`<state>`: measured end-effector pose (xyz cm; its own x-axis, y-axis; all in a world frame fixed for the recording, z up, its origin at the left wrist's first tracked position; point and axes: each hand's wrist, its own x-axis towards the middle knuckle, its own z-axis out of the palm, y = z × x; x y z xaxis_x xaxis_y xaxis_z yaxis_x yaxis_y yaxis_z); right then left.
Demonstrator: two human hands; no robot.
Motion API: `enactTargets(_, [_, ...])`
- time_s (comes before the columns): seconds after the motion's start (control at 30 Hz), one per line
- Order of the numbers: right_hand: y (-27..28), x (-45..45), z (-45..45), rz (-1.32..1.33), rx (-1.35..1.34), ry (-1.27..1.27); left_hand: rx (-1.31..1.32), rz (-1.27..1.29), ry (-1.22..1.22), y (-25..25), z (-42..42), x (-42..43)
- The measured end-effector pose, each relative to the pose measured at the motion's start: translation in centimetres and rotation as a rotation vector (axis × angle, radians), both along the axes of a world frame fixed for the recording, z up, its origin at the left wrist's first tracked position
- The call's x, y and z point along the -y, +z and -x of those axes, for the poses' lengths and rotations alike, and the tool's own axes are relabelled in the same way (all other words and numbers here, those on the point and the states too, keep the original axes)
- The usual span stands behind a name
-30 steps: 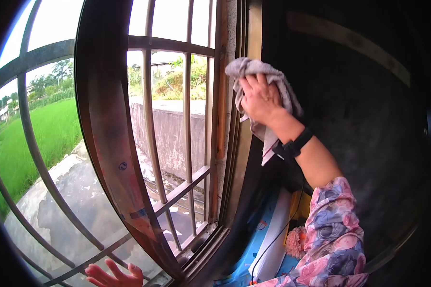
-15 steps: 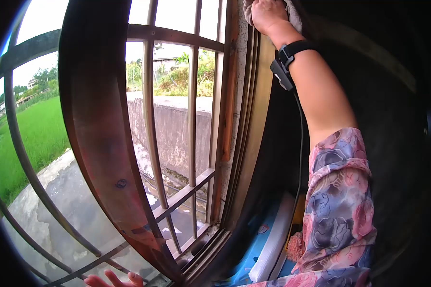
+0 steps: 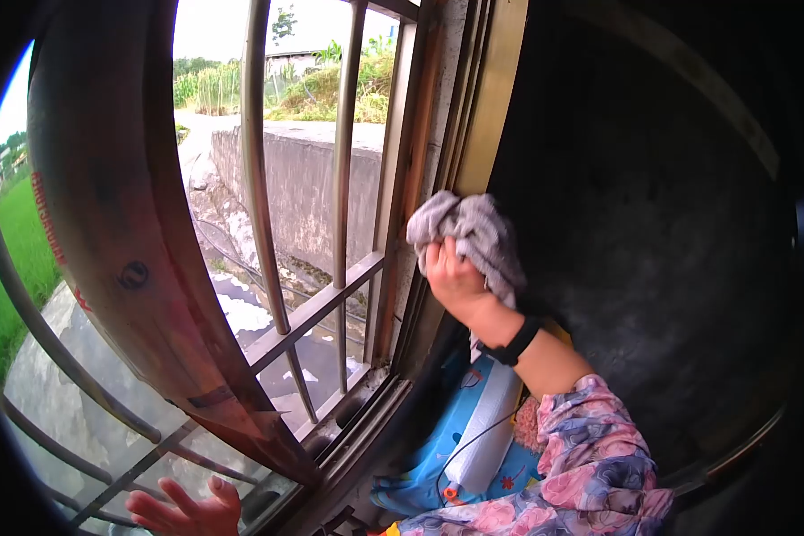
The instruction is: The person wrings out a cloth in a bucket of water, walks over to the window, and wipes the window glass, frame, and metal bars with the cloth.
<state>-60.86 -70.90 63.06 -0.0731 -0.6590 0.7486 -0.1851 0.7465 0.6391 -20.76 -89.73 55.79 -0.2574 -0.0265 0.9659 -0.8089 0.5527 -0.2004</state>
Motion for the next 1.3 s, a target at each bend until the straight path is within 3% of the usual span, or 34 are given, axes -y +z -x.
enactTargets(0.1, [-8.8, -0.7, -1.2, -0.092, 0.208, 0.014, -0.143, 0.082, -0.075, 0.7, 0.7, 0.0])
enactTargets(0.27, [-20.2, -1.1, -1.4, -0.325, 0.437, 0.052, -0.059, 0.096, 0.056, 1.1, -0.1, 0.4])
enactTargets(0.4, [-22.1, -1.1, -2.6, -0.416, 0.553, 0.073, -0.048, 0.103, 0.036, 1.1, -0.2, 0.5])
enactTargets(0.47, [-22.1, -1.4, -3.3, -0.208, 0.827, 0.212, -0.051, 0.094, 0.018, 1.1, -0.1, 0.4])
enactTargets(0.6, [-16.5, -2.6, -6.8, 0.207, 1.201, 0.254, -0.059, 0.092, 0.012, 0.9, -0.1, 0.4])
enactTargets(0.67, [-17.4, -4.5, -6.2, 0.590, 1.438, 0.507, -0.081, 0.092, -0.005, 0.9, 0.1, 0.5])
enactTargets(0.73, [-17.1, -7.4, -6.9, 1.018, 1.986, 0.692, -0.085, 0.082, -0.004, 0.6, 0.1, 0.6])
enactTargets(0.8, [-15.0, -9.9, -9.5, 1.315, 2.225, 0.583, -0.077, 0.067, -0.020, 0.8, 0.2, 0.4])
enactTargets(0.93, [-15.6, -12.7, -13.0, 1.703, 2.527, 0.810, -0.069, 0.064, -0.014, 0.9, 0.1, 0.3])
enactTargets(1.07, [-15.9, -13.3, -13.9, 1.673, 2.676, 0.832, -0.064, 0.063, -0.013, 0.9, 0.2, 0.3])
enactTargets(1.13, [-14.8, -12.9, -13.5, 1.819, 2.748, 1.016, -0.067, 0.069, -0.038, 0.9, 0.1, 0.4])
enactTargets(1.23, [-9.2, -11.2, -12.8, 1.723, 2.329, 1.299, -0.064, 0.071, -0.032, 1.0, 0.1, 0.3])
enactTargets(1.3, [-4.9, -10.3, -12.0, 1.484, 1.869, 1.567, -0.064, 0.076, -0.019, 1.0, 0.2, 0.4])
